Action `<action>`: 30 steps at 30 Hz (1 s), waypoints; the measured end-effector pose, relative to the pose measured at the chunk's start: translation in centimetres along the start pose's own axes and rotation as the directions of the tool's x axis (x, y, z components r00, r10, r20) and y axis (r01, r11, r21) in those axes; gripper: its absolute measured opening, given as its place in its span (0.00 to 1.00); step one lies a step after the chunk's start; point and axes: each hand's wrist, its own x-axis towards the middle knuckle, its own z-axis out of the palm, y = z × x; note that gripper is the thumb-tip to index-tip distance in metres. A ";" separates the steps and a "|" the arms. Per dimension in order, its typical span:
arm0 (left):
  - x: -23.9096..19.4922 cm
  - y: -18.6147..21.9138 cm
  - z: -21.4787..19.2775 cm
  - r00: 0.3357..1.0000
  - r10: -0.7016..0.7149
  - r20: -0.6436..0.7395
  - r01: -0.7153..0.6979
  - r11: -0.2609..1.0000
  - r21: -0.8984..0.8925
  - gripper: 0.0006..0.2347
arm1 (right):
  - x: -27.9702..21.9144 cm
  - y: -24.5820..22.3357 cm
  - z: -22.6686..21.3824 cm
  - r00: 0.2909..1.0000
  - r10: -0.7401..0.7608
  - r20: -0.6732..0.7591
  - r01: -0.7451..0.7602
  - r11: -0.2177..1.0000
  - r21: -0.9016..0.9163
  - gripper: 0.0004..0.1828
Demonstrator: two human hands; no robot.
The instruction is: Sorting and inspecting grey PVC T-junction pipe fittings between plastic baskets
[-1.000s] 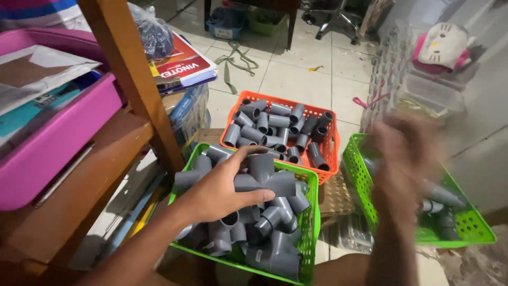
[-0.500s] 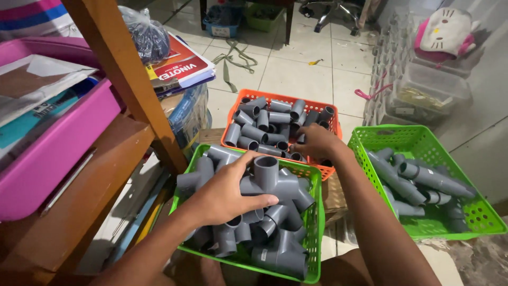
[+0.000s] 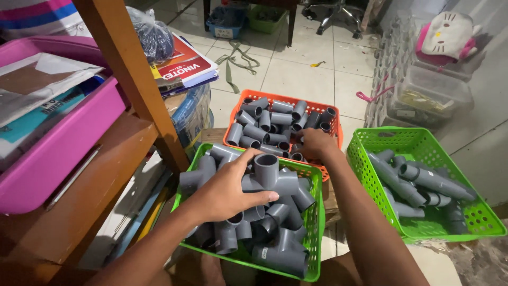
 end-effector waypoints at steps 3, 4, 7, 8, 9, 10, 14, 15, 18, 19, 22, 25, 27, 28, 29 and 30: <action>0.0 -0.2 0.0 1.000 0.001 0.000 -0.001 1.000 -0.002 0.29 | 0.8 0.7 0.9 1.000 0.017 -0.013 -0.016 0.997 0.075 0.24; 0.0 -0.3 -0.1 1.000 0.001 0.001 -0.001 1.000 -0.002 0.29 | -0.6 0.3 0.1 1.000 0.018 -0.013 -0.017 0.997 0.076 0.24; 0.1 -0.3 -0.2 1.000 0.007 -0.004 -0.008 1.000 -0.014 0.29 | -4.1 -0.4 -2.2 0.999 -0.011 -0.039 0.019 0.975 0.220 0.31; 0.1 -0.2 -0.2 1.000 0.002 -0.004 -0.002 1.000 -0.016 0.29 | -4.7 -0.3 -2.4 0.994 -0.016 -0.107 0.051 0.941 0.334 0.31; 0.1 -0.1 -0.2 1.000 -0.004 -0.005 0.004 1.000 -0.018 0.28 | -5.4 -0.3 -2.7 0.985 -0.014 -0.174 0.090 0.893 0.440 0.31; 0.1 0.0 -0.1 1.000 -0.003 -0.004 0.003 1.000 -0.019 0.28 | -6.5 -0.5 -2.9 0.985 -0.013 -0.174 0.090 0.894 0.440 0.31; 0.1 0.1 0.1 0.999 -0.013 -0.031 0.010 0.996 -0.085 0.28 | -12.6 -2.3 -4.1 0.876 -0.017 -0.481 0.403 0.572 0.714 0.27; 0.1 -0.1 0.2 0.999 -0.012 -0.046 0.006 0.992 -0.128 0.28 | -14.7 -3.1 -4.3 0.846 0.024 -0.532 0.484 0.384 0.787 0.29; 0.4 -0.8 0.9 0.995 -0.020 -0.097 -0.003 0.972 -0.234 0.27 | -15.4 -1.0 -1.2 0.793 0.044 -0.608 0.606 0.046 0.794 0.27; 0.5 -0.9 1.0 0.995 -0.016 -0.102 -0.009 0.971 -0.237 0.27 | -15.6 -0.6 -0.4 0.791 0.039 -0.611 0.609 0.050 0.791 0.27; 0.6 -0.8 1.0 0.988 -0.033 -0.152 -0.027 0.925 -0.379 0.22 | -16.1 -0.7 1.0 0.809 0.059 -0.585 0.586 -0.160 0.794 0.25; -0.2 0.3 0.9 0.985 0.003 -0.174 -0.094 0.853 -0.514 0.20 | -18.0 -2.0 0.3 0.773 0.044 -0.633 0.628 -0.194 0.754 0.20; -0.8 1.7 0.1 0.986 -0.142 -0.085 0.071 0.827 -0.557 0.17 | -19.5 -3.0 -0.6 0.769 0.023 -0.639 0.633 -0.171 0.755 0.17; -0.8 1.5 0.0 0.985 -0.145 -0.089 0.071 0.827 -0.558 0.17 | -19.7 -3.2 -0.4 0.770 0.018 -0.638 0.631 -0.174 0.756 0.17; -0.8 1.3 0.0 0.987 -0.130 -0.096 0.051 0.817 -0.574 0.19 | -19.8 -3.3 -0.2 0.749 0.020 -0.662 0.661 -0.100 0.744 0.17; -0.7 1.2 -0.1 0.989 -0.111 -0.102 0.030 0.807 -0.590 0.21 | -19.8 -3.4 -0.1 0.726 0.021 -0.688 0.688 -0.023 0.725 0.18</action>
